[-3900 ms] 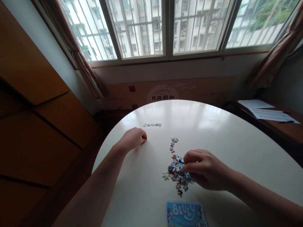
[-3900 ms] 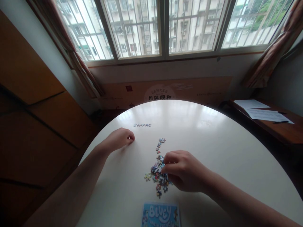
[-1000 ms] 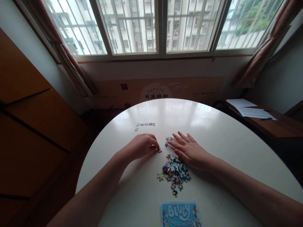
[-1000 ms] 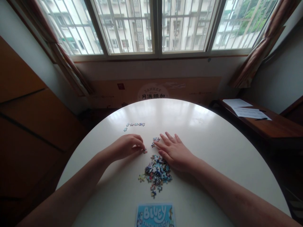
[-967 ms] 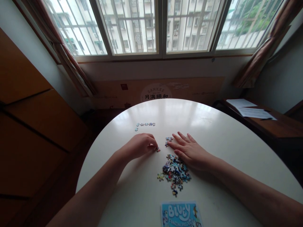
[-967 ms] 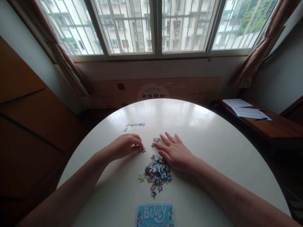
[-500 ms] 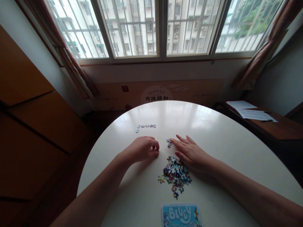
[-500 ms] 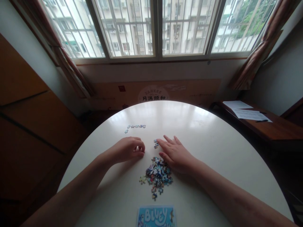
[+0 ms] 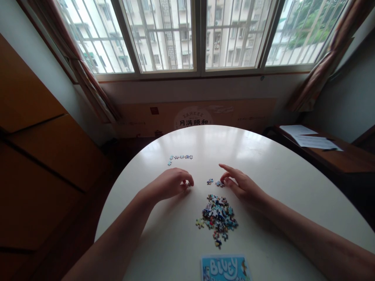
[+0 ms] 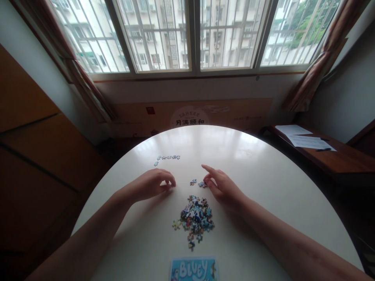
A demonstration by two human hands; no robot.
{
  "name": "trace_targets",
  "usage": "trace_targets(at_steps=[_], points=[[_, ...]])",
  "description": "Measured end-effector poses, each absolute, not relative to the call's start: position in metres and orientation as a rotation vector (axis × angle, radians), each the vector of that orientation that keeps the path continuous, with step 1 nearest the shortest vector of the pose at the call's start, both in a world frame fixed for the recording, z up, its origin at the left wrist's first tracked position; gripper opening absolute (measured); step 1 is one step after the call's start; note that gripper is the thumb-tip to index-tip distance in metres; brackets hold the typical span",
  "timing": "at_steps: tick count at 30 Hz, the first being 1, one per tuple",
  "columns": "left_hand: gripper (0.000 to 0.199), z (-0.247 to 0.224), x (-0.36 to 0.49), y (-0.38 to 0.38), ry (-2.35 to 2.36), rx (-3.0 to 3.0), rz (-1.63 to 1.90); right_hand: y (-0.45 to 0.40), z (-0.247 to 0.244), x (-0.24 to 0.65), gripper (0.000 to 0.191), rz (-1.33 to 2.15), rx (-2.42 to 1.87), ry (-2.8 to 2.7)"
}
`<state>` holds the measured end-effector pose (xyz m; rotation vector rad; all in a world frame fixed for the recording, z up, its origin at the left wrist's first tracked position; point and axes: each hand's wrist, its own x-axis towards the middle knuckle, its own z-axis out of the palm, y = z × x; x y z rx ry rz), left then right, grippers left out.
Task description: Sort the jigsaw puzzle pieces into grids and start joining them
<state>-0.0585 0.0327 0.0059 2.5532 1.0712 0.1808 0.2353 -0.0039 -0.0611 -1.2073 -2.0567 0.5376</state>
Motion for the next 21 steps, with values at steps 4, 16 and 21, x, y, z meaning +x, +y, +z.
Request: trace_targets(at_steps=[4, 16, 21], points=[[0.023, 0.008, -0.061, 0.034, 1.103, 2.525, 0.192, -0.0042, -0.0583, 0.2374, 0.037, 0.425, -1.202, -2.05], [0.017, 0.0072, -0.0568, 0.0343, 1.067, 2.562, 0.169, -0.0032, -0.0603, 0.2393, 0.049, 0.329, -1.103, -2.356], [0.017, 0.0096, -0.0603, 0.0347, 1.108, 2.544, 0.149, -0.0074, -0.0559, 0.2376, 0.061, 0.445, -1.221, -2.228]])
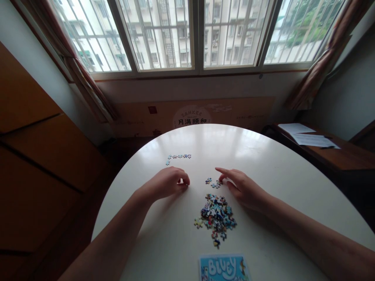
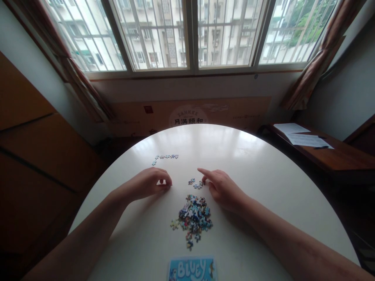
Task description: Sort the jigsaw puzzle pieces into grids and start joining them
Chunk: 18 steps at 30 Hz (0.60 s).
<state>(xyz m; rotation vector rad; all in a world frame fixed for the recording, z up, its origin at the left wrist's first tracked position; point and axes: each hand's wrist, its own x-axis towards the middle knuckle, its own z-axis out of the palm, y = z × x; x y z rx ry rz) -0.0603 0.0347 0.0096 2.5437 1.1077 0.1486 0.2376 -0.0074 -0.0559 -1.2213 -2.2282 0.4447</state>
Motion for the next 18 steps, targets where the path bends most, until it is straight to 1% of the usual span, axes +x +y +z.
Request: trace_targets(at_steps=[3, 7, 9, 12, 18], points=[[0.016, 0.011, -0.065, 0.035, 1.134, 2.517, 0.123, -0.008, -0.054, 0.238, 0.054, 0.437, -1.247, -2.206], [0.017, 0.013, -0.073, 0.038, 1.199, 2.46, 0.095, -0.006, -0.054, 0.239, 0.033, 0.367, -1.218, -2.233], [0.017, 0.014, -0.077, 0.04, 1.244, 2.445, 0.094, -0.006, -0.054, 0.239, 0.027, 0.326, -1.204, -2.256], [0.018, 0.015, -0.086, 0.044, 1.3, 2.423, 0.081, -0.008, -0.053, 0.239, 0.025, 0.254, -1.197, -2.278], [0.021, 0.018, -0.114, 0.051, 1.457, 2.441, 0.137, -0.009, -0.058, 0.242, 0.031, 0.244, -1.209, -2.258]])
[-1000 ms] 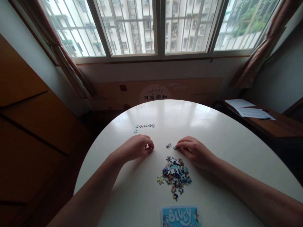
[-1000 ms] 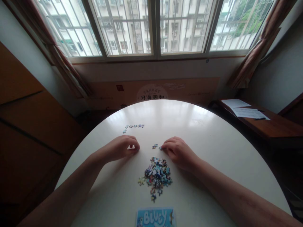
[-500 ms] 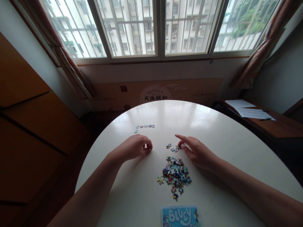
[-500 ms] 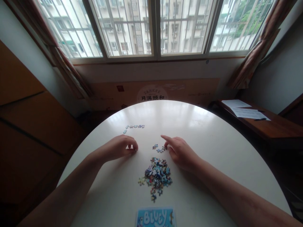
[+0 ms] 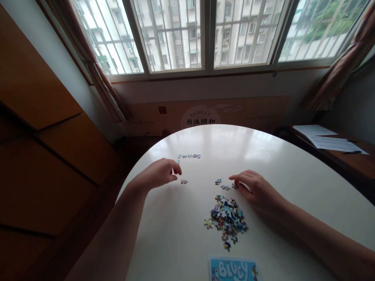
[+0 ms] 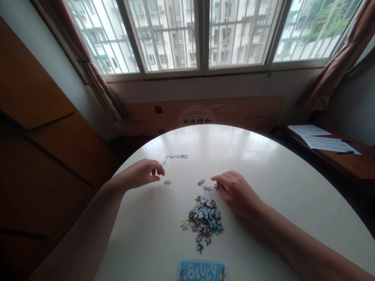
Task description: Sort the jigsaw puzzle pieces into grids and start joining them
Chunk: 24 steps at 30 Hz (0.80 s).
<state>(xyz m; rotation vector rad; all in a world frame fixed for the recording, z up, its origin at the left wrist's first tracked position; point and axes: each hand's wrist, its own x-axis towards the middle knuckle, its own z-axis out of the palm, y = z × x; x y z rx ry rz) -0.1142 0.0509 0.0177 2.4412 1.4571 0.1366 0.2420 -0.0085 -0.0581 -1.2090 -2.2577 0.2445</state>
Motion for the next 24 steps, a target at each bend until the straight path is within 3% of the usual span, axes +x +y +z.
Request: trace_targets(at_steps=[11, 18, 24], points=[[0.022, 0.012, -0.107, 0.054, 1.44, 2.305, 0.042, -0.009, -0.059, 0.242, 0.031, 0.277, -1.223, -2.289], [0.02, -0.008, -0.134, 0.073, 1.624, 2.257, 0.383, -0.01, -0.059, 0.242, 0.034, 0.286, -1.211, -2.277], [0.025, -0.013, -0.137, 0.075, 1.688, 2.24, 0.47, -0.01, -0.059, 0.243, 0.034, 0.279, -1.202, -2.289]])
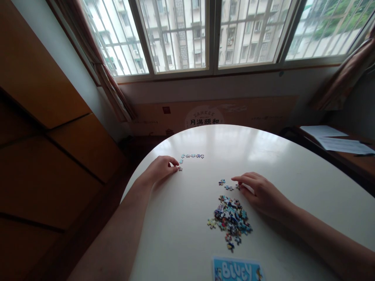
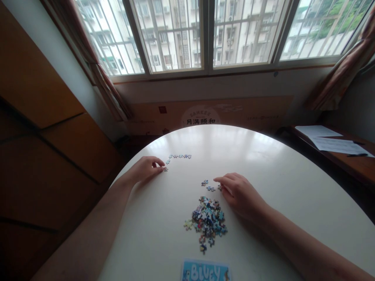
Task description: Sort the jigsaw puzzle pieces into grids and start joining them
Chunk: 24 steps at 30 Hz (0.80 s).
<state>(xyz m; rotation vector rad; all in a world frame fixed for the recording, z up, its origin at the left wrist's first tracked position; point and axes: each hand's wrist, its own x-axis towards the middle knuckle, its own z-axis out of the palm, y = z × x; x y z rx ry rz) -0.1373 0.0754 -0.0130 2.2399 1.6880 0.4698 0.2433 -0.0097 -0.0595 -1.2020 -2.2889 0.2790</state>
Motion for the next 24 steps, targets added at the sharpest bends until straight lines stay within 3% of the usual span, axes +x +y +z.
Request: trace_targets(at_steps=[14, 24], points=[[0.016, -0.0151, -0.1383, 0.0787, 1.797, 2.244, 0.465, -0.0084, -0.0626, 0.245, 0.03, 0.277, -1.2, -2.301], [0.023, -0.0183, -0.1346, 0.0804, 1.769, 2.243, 0.511, -0.0102, -0.0585, 0.2428, 0.031, 0.253, -1.187, -2.297]])
